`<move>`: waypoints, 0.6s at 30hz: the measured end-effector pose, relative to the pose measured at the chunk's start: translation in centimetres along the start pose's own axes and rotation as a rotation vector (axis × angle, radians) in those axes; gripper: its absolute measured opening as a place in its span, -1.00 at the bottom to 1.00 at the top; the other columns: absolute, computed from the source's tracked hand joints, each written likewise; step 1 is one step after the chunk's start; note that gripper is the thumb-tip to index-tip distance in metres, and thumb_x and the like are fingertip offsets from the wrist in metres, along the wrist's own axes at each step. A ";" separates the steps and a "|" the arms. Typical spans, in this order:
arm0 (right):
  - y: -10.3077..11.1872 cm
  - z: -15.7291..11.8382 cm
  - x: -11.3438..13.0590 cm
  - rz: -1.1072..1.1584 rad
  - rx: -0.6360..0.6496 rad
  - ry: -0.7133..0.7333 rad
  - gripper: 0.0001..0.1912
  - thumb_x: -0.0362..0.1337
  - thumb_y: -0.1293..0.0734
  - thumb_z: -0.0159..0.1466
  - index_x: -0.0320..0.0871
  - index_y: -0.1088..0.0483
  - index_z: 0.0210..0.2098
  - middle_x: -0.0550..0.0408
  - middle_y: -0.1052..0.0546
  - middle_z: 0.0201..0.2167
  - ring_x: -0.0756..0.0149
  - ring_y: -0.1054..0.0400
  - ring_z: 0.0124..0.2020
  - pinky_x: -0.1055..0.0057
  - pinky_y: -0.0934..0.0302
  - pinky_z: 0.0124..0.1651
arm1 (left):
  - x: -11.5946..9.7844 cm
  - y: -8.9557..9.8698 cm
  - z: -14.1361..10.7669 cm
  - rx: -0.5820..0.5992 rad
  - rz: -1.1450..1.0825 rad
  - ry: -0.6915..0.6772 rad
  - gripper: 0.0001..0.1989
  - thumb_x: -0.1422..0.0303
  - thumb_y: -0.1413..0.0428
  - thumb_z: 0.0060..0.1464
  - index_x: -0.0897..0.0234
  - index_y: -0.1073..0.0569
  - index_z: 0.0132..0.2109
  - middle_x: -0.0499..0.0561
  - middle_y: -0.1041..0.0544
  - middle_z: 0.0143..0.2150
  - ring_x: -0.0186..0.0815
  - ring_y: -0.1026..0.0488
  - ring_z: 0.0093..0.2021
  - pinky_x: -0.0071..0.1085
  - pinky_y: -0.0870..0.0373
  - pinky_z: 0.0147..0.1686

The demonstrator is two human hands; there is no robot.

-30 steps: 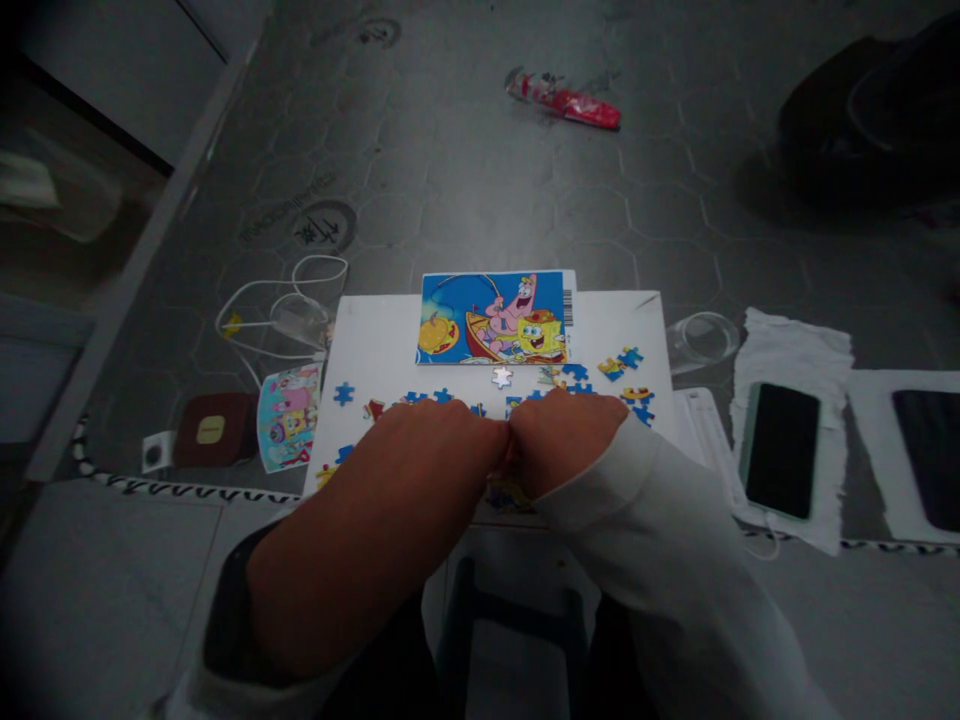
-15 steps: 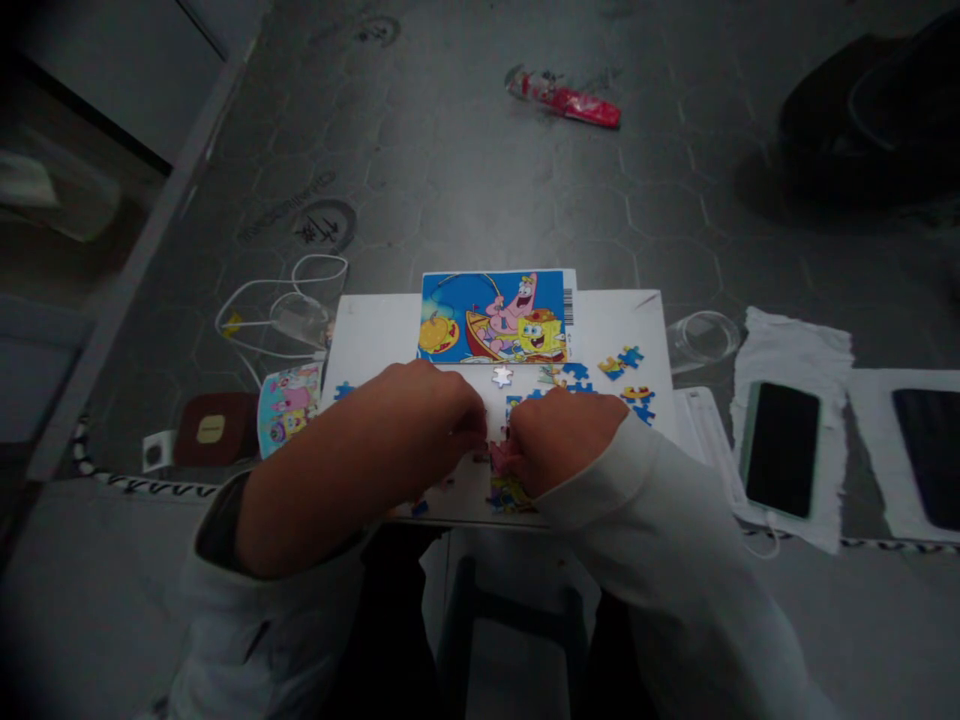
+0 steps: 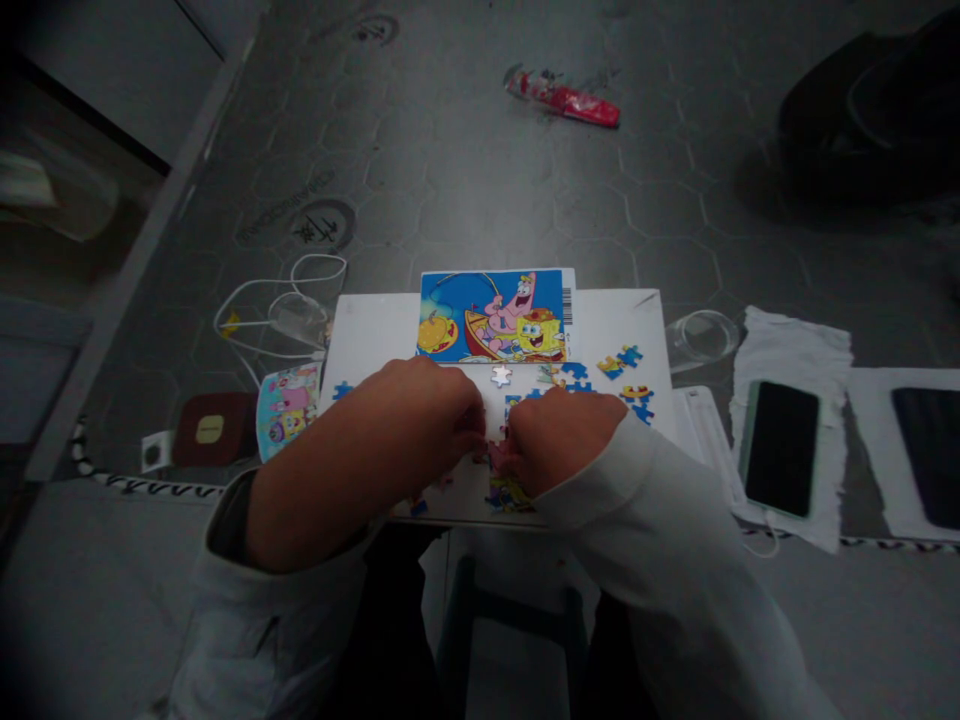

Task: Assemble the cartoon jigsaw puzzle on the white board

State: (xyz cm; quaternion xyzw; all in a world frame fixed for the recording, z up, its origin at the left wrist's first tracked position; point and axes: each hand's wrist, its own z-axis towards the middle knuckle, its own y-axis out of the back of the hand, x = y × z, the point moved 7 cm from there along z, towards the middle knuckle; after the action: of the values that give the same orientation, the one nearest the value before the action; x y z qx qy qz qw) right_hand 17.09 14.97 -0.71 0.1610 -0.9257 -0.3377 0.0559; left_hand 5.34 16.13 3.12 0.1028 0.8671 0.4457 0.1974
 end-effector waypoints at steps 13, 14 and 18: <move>0.1 0.0 0.2 -0.025 0.002 0.013 -0.59 0.02 -0.31 0.52 -0.07 -0.70 0.05 -0.24 -0.75 -0.01 -0.13 -0.66 0.03 0.15 -0.36 -0.14 | -0.1 0.1 -0.4 -0.057 0.005 0.022 -0.66 0.42 -0.06 0.44 0.26 -0.77 -0.05 0.17 -0.66 -0.36 0.03 -0.71 -0.08 -0.13 -0.59 -0.08; 0.1 0.0 0.2 -0.026 0.005 0.021 -0.59 0.02 -0.31 0.52 -0.07 -0.70 0.05 -0.23 -0.75 -0.02 -0.12 -0.67 0.02 0.15 -0.36 -0.14 | -0.2 0.1 -0.4 -0.059 0.013 0.022 -0.66 0.42 -0.05 0.44 0.26 -0.76 -0.07 0.19 -0.67 -0.34 0.04 -0.71 -0.07 -0.13 -0.59 -0.07; 0.1 0.0 0.2 -0.008 -0.001 0.030 -0.60 0.01 -0.33 0.51 -0.09 -0.70 0.04 -0.25 -0.75 -0.05 -0.14 -0.67 -0.01 0.11 -0.38 -0.13 | -0.1 0.0 -0.8 -0.035 0.056 0.018 -0.66 0.44 -0.04 0.43 0.23 -0.75 -0.10 0.19 -0.69 -0.28 0.06 -0.70 -0.08 -0.09 -0.58 -0.10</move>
State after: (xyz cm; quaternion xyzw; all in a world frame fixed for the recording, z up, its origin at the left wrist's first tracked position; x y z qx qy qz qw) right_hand 16.90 15.02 -0.61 0.1699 -0.9240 -0.3358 0.0685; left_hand 5.11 15.49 3.58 0.1196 0.8577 0.4669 0.1789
